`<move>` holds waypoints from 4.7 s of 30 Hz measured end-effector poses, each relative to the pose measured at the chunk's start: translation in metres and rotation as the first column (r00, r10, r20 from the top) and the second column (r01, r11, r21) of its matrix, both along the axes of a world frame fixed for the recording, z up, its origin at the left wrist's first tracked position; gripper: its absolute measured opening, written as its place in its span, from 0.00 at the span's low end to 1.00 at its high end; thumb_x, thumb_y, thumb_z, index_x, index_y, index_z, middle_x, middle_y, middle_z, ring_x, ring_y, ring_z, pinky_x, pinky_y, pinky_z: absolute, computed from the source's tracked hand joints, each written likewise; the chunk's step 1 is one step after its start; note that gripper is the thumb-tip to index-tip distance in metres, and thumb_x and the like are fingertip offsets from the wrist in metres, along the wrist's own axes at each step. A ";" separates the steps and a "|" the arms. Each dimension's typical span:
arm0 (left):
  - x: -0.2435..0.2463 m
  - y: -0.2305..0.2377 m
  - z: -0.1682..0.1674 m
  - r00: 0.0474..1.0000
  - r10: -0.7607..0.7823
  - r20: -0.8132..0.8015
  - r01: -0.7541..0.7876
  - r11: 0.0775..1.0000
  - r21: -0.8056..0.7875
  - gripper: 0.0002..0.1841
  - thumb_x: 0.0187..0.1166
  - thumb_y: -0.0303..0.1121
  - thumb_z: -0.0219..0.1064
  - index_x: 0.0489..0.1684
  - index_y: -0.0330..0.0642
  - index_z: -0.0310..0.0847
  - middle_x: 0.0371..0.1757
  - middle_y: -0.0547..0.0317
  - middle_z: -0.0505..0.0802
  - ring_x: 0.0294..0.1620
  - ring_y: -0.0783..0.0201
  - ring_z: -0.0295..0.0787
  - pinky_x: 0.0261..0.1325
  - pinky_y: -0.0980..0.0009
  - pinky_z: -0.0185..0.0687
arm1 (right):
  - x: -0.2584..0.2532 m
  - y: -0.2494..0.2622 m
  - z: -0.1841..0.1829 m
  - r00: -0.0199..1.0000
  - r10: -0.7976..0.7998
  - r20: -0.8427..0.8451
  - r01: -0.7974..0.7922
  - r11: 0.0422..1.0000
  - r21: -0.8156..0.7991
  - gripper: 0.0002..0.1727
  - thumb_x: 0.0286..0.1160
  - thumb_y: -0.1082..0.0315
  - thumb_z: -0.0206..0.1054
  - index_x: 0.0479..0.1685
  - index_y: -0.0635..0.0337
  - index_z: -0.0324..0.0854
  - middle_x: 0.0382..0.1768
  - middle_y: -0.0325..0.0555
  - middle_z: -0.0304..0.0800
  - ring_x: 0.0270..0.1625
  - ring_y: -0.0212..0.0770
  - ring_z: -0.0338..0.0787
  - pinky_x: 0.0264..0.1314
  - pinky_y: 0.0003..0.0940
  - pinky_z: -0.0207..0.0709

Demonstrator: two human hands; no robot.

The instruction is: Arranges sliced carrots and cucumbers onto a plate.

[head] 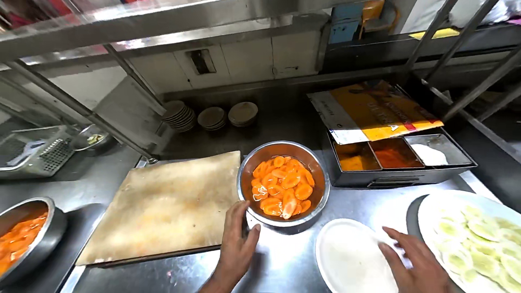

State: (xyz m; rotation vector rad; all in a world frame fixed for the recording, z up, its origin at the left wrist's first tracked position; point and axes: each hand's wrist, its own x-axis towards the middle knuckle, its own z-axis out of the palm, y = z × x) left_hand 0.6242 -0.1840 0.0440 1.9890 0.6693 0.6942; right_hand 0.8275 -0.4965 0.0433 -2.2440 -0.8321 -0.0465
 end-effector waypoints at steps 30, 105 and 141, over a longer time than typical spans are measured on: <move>0.127 0.054 0.032 0.759 -0.376 -0.531 0.283 0.926 -0.251 0.09 0.81 0.29 0.67 0.52 0.36 0.83 0.49 0.43 0.90 0.51 0.47 0.88 0.57 0.44 0.83 | 0.076 0.167 0.047 0.824 0.155 -0.545 -0.219 0.974 -0.054 0.13 0.88 0.69 0.60 0.64 0.55 0.84 0.34 0.48 0.90 0.32 0.41 0.89 0.40 0.42 0.85; 0.120 0.070 0.035 0.318 -0.416 -0.852 0.670 0.735 -0.109 0.09 0.81 0.33 0.70 0.52 0.42 0.91 0.47 0.49 0.94 0.53 0.50 0.91 0.62 0.45 0.83 | 0.036 -0.007 -0.027 0.993 0.038 -0.108 -0.048 0.995 -0.091 0.15 0.73 0.70 0.68 0.56 0.66 0.90 0.48 0.64 0.88 0.32 0.46 0.86 0.34 0.40 0.82; 0.129 -0.032 0.038 0.834 -0.362 -0.416 0.521 0.764 0.381 0.10 0.78 0.38 0.71 0.45 0.41 0.92 0.43 0.52 0.93 0.46 0.54 0.92 0.51 0.52 0.90 | 0.020 -0.026 -0.020 0.882 0.015 -0.471 -0.111 0.978 -0.178 0.14 0.75 0.67 0.68 0.57 0.56 0.87 0.38 0.45 0.94 0.32 0.39 0.92 0.38 0.40 0.88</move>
